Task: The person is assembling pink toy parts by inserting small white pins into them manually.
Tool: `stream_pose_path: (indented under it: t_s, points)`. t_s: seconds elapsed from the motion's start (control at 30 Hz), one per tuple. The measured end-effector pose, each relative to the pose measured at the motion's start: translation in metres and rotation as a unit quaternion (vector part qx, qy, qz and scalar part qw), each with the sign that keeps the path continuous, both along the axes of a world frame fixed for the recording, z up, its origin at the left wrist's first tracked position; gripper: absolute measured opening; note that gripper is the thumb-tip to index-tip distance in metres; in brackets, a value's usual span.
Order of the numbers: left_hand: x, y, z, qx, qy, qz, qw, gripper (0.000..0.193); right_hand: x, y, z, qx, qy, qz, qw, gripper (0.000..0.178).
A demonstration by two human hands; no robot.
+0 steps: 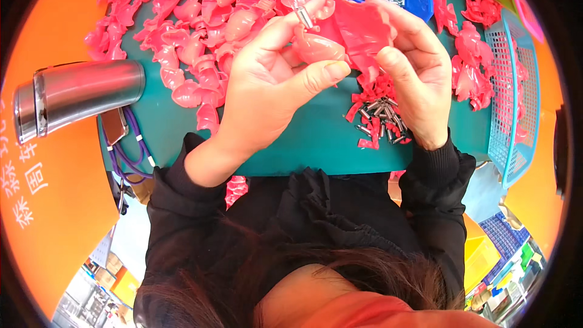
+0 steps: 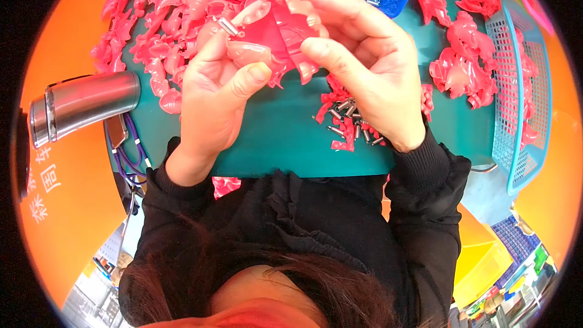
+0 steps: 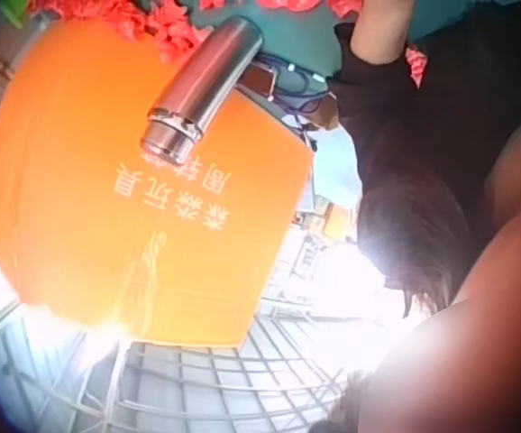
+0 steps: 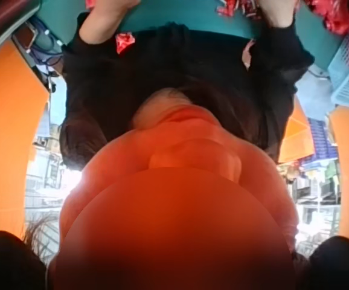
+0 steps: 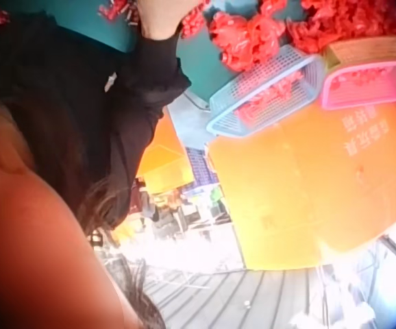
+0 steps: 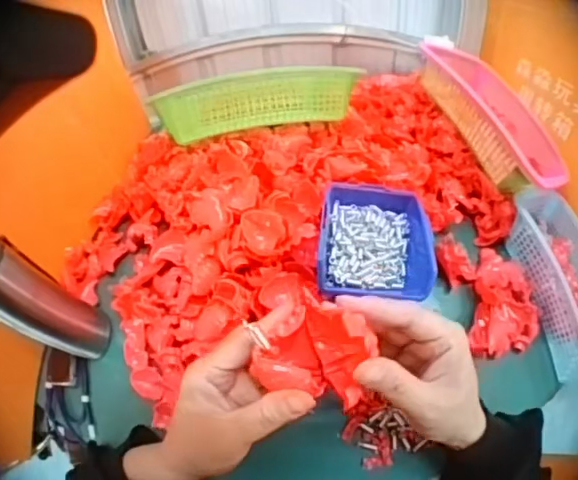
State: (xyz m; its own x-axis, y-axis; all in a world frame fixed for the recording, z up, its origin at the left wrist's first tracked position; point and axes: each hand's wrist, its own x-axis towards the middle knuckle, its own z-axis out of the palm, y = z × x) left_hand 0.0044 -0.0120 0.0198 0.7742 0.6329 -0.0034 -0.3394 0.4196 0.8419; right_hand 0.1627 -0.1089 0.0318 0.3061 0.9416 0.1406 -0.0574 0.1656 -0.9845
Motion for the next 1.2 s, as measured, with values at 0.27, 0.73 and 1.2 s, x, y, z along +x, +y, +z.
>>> stream_pose_path:
  t_s: [0.27,0.73,1.2]
  points:
    - [-0.001,0.002,0.002,-0.007,-0.030,-0.003,1.000,0.056,0.004,-0.001,-0.001,0.005,-0.017,-0.025,1.000,0.042]
    - [-0.001,-0.002,0.006,0.015,0.017,-0.003,1.000,0.055,-0.006,0.001,-0.003,0.010,-0.002,-0.007,1.000,0.038]
    - [0.000,0.000,0.001,0.000,-0.003,0.025,1.000,0.054,-0.004,0.003,-0.009,0.058,-0.011,-0.050,0.997,0.036]
